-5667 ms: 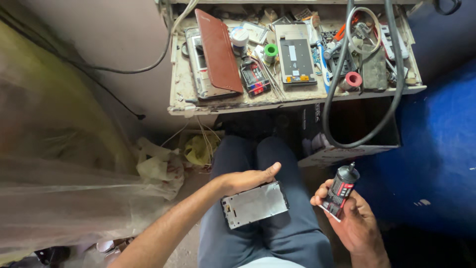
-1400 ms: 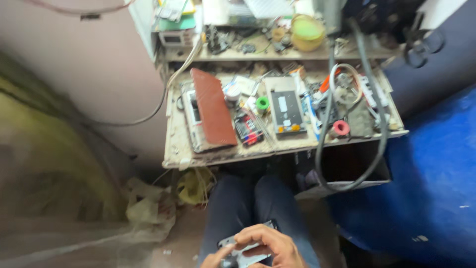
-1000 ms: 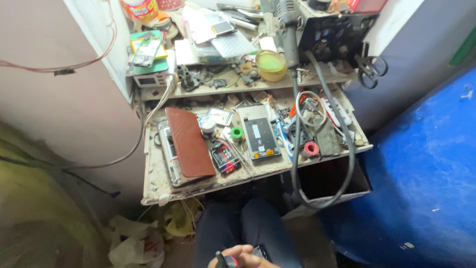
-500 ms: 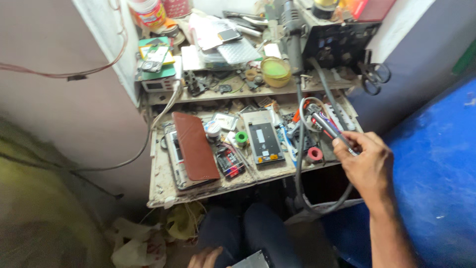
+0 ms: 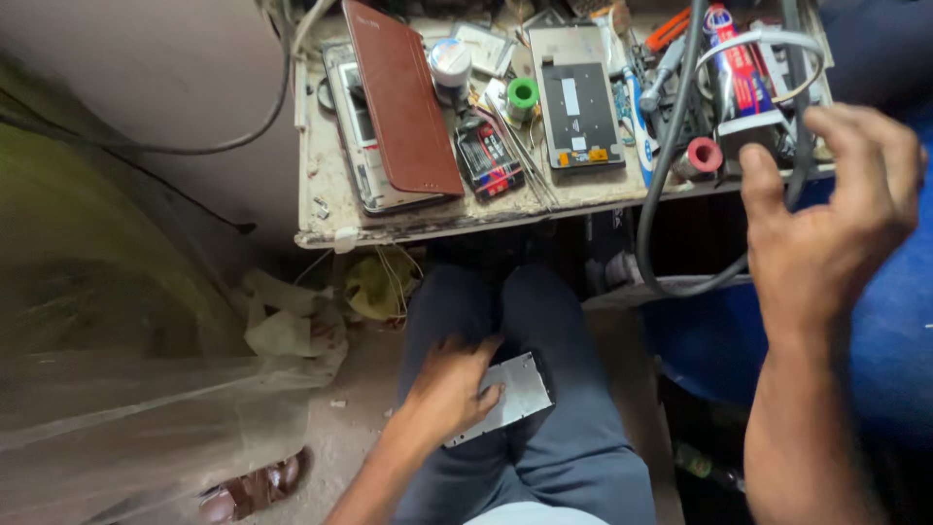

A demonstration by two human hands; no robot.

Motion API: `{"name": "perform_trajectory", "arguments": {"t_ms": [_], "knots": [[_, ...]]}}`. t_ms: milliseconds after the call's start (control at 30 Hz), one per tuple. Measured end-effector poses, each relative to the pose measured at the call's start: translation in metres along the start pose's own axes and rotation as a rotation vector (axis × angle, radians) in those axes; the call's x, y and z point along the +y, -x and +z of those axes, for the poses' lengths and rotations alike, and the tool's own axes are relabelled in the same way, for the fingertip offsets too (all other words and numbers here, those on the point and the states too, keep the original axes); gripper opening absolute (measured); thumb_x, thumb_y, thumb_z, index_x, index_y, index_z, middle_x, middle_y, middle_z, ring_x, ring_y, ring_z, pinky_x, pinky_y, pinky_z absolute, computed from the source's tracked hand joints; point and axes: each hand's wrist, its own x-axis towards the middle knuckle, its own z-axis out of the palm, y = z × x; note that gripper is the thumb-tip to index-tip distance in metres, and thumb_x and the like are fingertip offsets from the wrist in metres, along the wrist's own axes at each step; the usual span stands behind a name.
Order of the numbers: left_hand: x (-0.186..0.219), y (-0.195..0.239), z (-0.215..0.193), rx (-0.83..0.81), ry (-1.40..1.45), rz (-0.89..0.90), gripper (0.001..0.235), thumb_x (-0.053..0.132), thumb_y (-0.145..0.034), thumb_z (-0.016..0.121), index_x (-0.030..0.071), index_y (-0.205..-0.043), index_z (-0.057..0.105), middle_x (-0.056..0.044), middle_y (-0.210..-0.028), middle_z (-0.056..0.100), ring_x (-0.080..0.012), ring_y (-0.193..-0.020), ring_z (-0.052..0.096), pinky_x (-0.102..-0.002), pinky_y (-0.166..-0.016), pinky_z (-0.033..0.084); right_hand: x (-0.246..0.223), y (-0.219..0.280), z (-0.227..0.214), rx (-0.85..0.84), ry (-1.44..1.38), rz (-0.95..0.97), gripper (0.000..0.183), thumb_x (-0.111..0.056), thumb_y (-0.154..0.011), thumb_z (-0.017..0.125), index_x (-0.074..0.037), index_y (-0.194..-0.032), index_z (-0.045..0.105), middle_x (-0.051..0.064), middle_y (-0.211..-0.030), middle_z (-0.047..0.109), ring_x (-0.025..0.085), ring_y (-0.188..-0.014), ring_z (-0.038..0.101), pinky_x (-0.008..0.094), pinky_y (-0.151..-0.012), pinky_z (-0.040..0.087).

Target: The person applies adhesive to the back of a smartphone chassis, spreads it with a plastic tool, and compares the chassis to a separate back cover. They then apply tape to the chassis and attach the back cover, pressing the edges to secure it.

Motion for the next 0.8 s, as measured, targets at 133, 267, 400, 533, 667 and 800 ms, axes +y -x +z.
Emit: {"name": "perform_trajectory", "arguments": {"t_ms": [133,267,400,533,667,800], "knots": [[-0.004,-0.018,0.01,-0.119,-0.027,0.014,0.066,0.021,-0.073,0.078,0.002,-0.133,0.058,-0.022,-0.093,0.071,-0.0406,-0.102,0.062,-0.051,-0.097,0.044,-0.025,0.042,-0.025,0.034,-0.05,0.1,0.025,0.003,-0.102,0.075,0.001,-0.124,0.064,0.012,-0.129,0.063,0.028,-0.121,0.063,0.034,-0.109,0.051],[-0.017,-0.029,0.017,-0.22,0.152,0.034,0.05,0.018,-0.07,0.076,0.002,-0.117,0.069,-0.022,-0.093,0.073,-0.0391,-0.092,0.069,-0.048,-0.085,0.052,-0.04,0.065,-0.036,0.115,-0.181,0.267,0.02,0.002,-0.108,0.073,0.003,-0.126,0.065,0.014,-0.126,0.063,0.025,-0.113,0.063,0.031,-0.105,0.055],[-0.026,-0.032,0.025,-0.356,0.362,-0.035,0.04,0.015,-0.07,0.072,0.001,-0.106,0.073,-0.019,-0.088,0.074,-0.0295,-0.081,0.072,-0.039,-0.071,0.056,-0.038,0.064,-0.03,0.111,-0.195,0.33,0.022,-0.001,-0.104,0.075,0.003,-0.124,0.067,0.015,-0.124,0.066,0.023,-0.109,0.065,0.03,-0.099,0.056],[-0.039,-0.02,0.019,-0.397,0.691,-0.143,0.041,0.016,-0.074,0.07,-0.002,-0.112,0.071,-0.011,-0.092,0.073,-0.0191,-0.085,0.069,-0.032,-0.075,0.056,-0.042,0.042,-0.016,0.111,-0.171,0.326,0.023,-0.003,-0.103,0.078,0.002,-0.122,0.068,0.014,-0.124,0.068,0.023,-0.105,0.066,0.031,-0.094,0.056],[-0.06,-0.003,0.012,-0.352,1.051,-0.288,0.051,0.019,-0.076,0.074,-0.005,-0.12,0.066,-0.012,-0.101,0.075,-0.0183,-0.092,0.071,-0.03,-0.084,0.056,-0.037,0.01,-0.012,0.127,-0.142,0.298,0.021,-0.002,-0.103,0.079,0.0,-0.122,0.07,0.012,-0.122,0.07,0.022,-0.101,0.067,0.031,-0.092,0.056],[-0.111,0.02,0.027,-0.149,1.199,-0.253,0.06,0.018,-0.078,0.079,-0.007,-0.13,0.061,-0.014,-0.112,0.076,-0.0191,-0.103,0.072,-0.032,-0.093,0.054,-0.033,-0.022,-0.009,0.124,-0.178,0.23,0.013,0.001,-0.107,0.075,-0.001,-0.119,0.071,0.012,-0.122,0.071,0.02,-0.098,0.069,0.03,-0.09,0.057]]}}
